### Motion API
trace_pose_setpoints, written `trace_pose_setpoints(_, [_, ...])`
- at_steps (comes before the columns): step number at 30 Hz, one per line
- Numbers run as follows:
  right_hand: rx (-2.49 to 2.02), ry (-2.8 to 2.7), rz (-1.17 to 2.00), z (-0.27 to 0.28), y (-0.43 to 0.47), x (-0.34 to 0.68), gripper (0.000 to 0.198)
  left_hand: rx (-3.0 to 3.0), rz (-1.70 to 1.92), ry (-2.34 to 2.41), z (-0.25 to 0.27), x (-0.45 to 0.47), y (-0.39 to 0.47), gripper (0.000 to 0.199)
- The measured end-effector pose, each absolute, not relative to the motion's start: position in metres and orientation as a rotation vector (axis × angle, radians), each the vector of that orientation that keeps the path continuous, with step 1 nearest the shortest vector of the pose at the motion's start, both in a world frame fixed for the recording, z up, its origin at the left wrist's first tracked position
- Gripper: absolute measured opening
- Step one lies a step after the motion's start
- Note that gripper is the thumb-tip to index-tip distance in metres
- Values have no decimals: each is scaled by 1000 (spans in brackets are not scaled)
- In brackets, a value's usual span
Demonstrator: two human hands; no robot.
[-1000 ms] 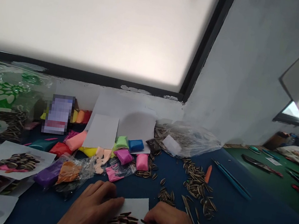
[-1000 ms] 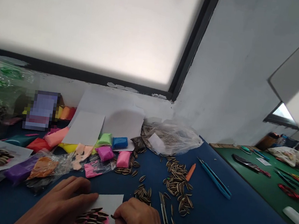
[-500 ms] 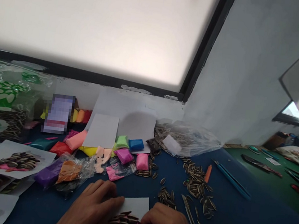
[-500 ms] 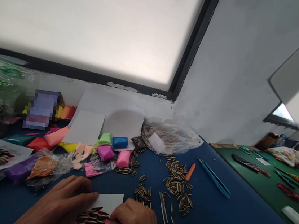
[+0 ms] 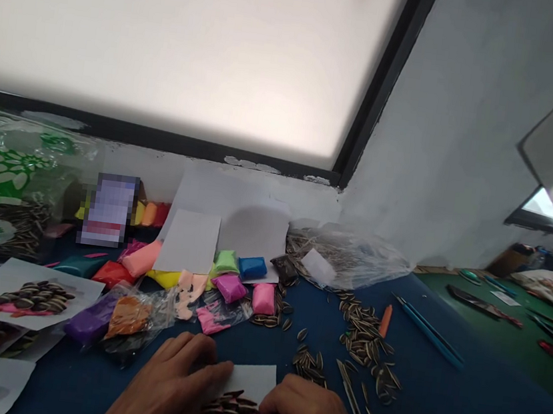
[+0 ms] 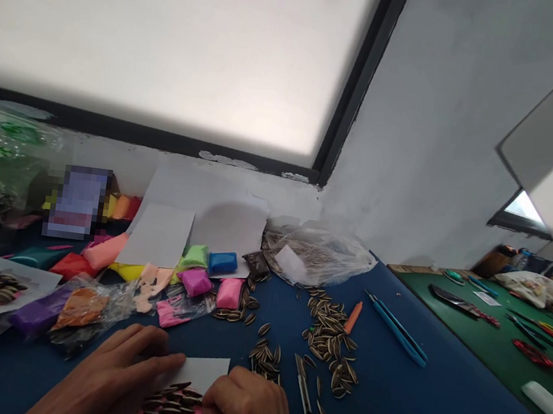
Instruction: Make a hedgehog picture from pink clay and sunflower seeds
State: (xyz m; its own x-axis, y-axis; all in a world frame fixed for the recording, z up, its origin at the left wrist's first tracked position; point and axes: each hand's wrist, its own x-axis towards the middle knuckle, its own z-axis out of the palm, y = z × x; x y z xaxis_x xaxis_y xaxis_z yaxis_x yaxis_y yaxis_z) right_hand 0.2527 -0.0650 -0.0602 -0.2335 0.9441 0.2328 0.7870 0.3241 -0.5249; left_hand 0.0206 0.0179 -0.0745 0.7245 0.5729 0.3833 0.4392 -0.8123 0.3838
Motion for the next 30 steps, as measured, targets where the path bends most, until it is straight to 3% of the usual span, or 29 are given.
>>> trace_pose_setpoints(8, [-1583, -2210, 466, -43, -65, 254, 15, 2668, 688, 835, -71, 22, 17, 24])
trace_pose_setpoints(15, [-1543, -2390, 207, -47, -64, 253, 16, 2694, 658, 827, -71, 22, 17, 18])
trace_pose_setpoints(22, [-1504, -2471, -13, -46, -63, 250, 20, 2676, 745, 802, -75, 21, 19, 29])
trace_pose_setpoints(30, [-1600, -2229, 328, -51, -65, 251, 20, 2677, 745, 768, -77, 20, 19, 31])
